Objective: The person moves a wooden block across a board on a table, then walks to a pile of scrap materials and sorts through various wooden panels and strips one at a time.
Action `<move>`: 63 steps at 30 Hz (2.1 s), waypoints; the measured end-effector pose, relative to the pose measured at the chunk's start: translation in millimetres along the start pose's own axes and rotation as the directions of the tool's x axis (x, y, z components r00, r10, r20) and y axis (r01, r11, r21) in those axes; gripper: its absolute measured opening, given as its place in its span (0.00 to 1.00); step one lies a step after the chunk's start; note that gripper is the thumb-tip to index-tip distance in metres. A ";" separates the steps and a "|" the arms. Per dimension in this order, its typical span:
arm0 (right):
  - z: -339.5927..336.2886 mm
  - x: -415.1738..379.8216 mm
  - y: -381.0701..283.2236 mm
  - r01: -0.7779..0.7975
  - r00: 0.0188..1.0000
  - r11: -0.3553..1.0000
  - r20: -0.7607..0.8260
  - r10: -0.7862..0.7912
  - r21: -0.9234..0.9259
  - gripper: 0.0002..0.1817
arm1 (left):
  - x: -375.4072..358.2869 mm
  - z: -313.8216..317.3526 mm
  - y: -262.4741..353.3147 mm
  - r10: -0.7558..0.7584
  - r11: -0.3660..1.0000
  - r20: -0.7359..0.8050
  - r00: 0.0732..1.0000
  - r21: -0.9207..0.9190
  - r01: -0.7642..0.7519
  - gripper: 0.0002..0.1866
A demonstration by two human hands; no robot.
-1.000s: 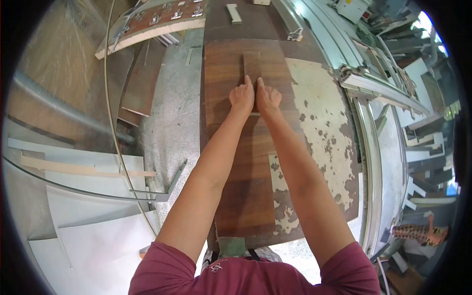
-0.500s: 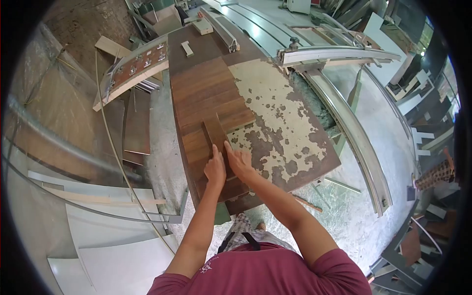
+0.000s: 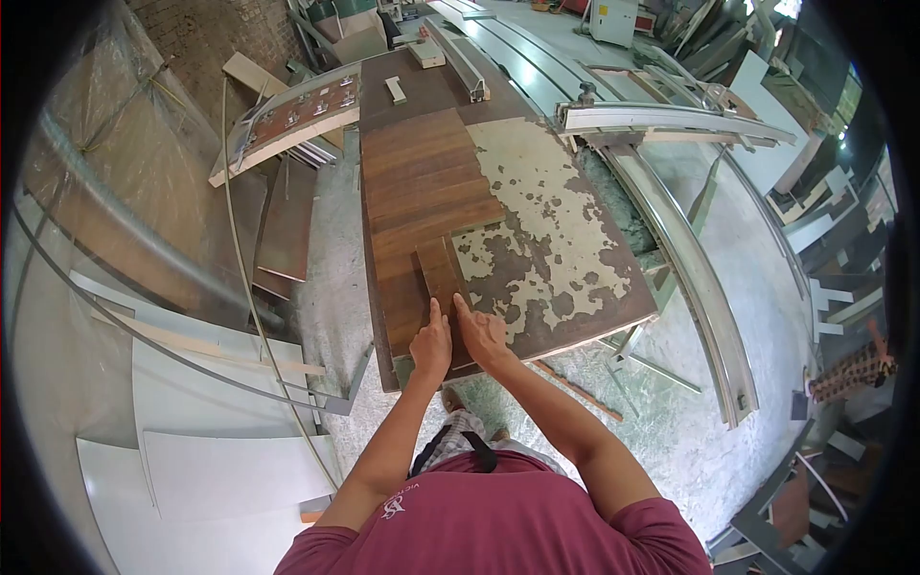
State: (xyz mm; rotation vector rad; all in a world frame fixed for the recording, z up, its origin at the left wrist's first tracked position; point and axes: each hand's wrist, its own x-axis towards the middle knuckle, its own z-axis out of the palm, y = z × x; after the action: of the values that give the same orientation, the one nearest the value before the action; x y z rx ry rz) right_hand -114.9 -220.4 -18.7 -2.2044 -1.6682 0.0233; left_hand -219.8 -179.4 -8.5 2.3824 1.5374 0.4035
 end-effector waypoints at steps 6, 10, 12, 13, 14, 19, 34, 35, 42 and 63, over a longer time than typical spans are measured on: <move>2.9 0.1 -3.3 -0.028 0.999 0.999 -0.017 0.027 -0.039 0.27 | 5.1 -2.1 3.0 -0.009 1.000 0.072 0.997 0.018 0.007 0.26; 8.7 11.0 -7.4 -0.045 0.998 0.997 -0.045 0.043 -0.054 0.27 | 19.4 2.0 -4.8 0.000 1.000 0.083 0.997 0.021 -0.002 0.26; 11.8 22.7 -10.1 -0.058 0.998 0.996 -0.037 0.056 -0.070 0.27 | 30.5 4.0 -13.4 0.006 1.000 0.083 0.997 0.025 -0.008 0.26; 14.3 30.2 -12.2 -0.061 0.997 0.994 -0.043 0.057 -0.091 0.27 | 38.2 2.9 -16.2 0.036 0.999 0.068 0.997 0.024 -0.037 0.26; 16.5 39.7 -15.1 -0.087 0.996 0.991 0.003 0.088 -0.101 0.27 | 47.8 0.9 -19.0 0.065 0.998 0.048 0.997 0.022 -0.066 0.26; 31.7 89.5 -24.3 -0.140 0.988 0.988 0.051 0.143 -0.063 0.27 | 99.4 -8.8 -32.5 0.040 0.999 0.098 0.994 0.011 -0.042 0.27; 81.9 330.3 -29.0 -0.282 0.954 0.948 0.061 0.293 -0.145 0.22 | 344.4 6.4 -82.5 0.110 0.990 0.092 0.990 -0.098 -0.101 0.26; 84.0 349.5 -30.3 -0.294 0.951 0.944 0.051 0.304 -0.149 0.21 | 363.7 8.1 -85.0 0.113 0.989 0.103 0.988 -0.105 -0.102 0.26; 99.9 460.1 -36.9 -0.330 0.934 0.918 0.063 0.351 -0.222 0.20 | 476.7 13.9 -100.3 0.133 0.990 0.120 0.984 -0.054 -0.127 0.25; 101.8 474.4 -25.4 -0.377 0.921 0.900 0.014 0.389 -0.220 0.20 | 491.1 21.2 -90.0 0.144 0.989 0.072 0.987 -0.036 -0.141 0.26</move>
State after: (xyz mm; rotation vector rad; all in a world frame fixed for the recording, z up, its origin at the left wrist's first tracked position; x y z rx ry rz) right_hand -21.3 256.2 -6.4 -2.6895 -1.2857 0.0122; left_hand -92.9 303.7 -21.3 2.4626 1.3243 0.3608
